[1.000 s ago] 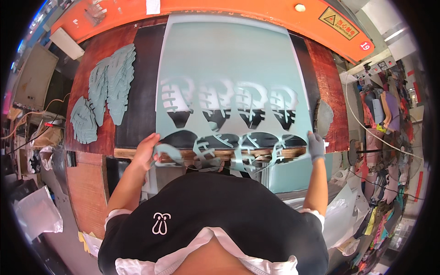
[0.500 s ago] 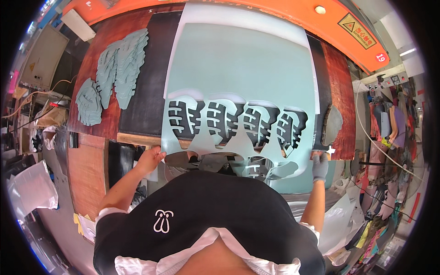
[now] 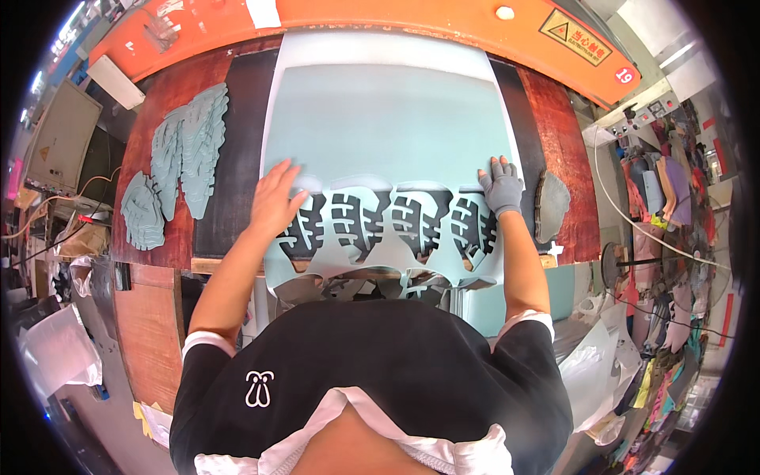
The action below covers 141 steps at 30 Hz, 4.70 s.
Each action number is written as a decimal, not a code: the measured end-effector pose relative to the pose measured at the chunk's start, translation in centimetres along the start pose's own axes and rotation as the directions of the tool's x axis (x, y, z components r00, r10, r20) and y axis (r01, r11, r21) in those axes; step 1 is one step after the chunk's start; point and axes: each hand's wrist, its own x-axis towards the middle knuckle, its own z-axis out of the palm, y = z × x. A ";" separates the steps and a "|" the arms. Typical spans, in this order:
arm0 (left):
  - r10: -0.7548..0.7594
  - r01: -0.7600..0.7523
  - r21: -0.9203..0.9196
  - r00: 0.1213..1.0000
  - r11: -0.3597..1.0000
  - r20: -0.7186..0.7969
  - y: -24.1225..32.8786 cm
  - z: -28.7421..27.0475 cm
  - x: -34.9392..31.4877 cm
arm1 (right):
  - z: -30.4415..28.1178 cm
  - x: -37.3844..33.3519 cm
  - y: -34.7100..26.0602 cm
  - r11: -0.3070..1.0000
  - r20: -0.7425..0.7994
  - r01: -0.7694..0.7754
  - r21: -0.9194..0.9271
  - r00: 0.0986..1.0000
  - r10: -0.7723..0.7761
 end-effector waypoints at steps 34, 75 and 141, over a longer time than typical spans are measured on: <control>-0.179 0.163 -0.120 0.975 0.979 -0.135 -4.1 2.5 -5.6 | -1.1 -0.6 15.2 0.175 0.337 -0.464 0.868 0.811 0.478; -0.226 0.105 -0.571 0.963 0.814 -0.145 -12.9 2.8 12.2 | -0.6 0.5 -13.6 0.974 -0.057 -0.220 0.054 0.973 0.223; -0.013 -0.059 -0.317 0.976 0.947 -0.218 -6.4 -2.0 -12.4 | -1.4 -15.2 -12.7 0.921 -0.503 0.092 0.378 0.856 0.121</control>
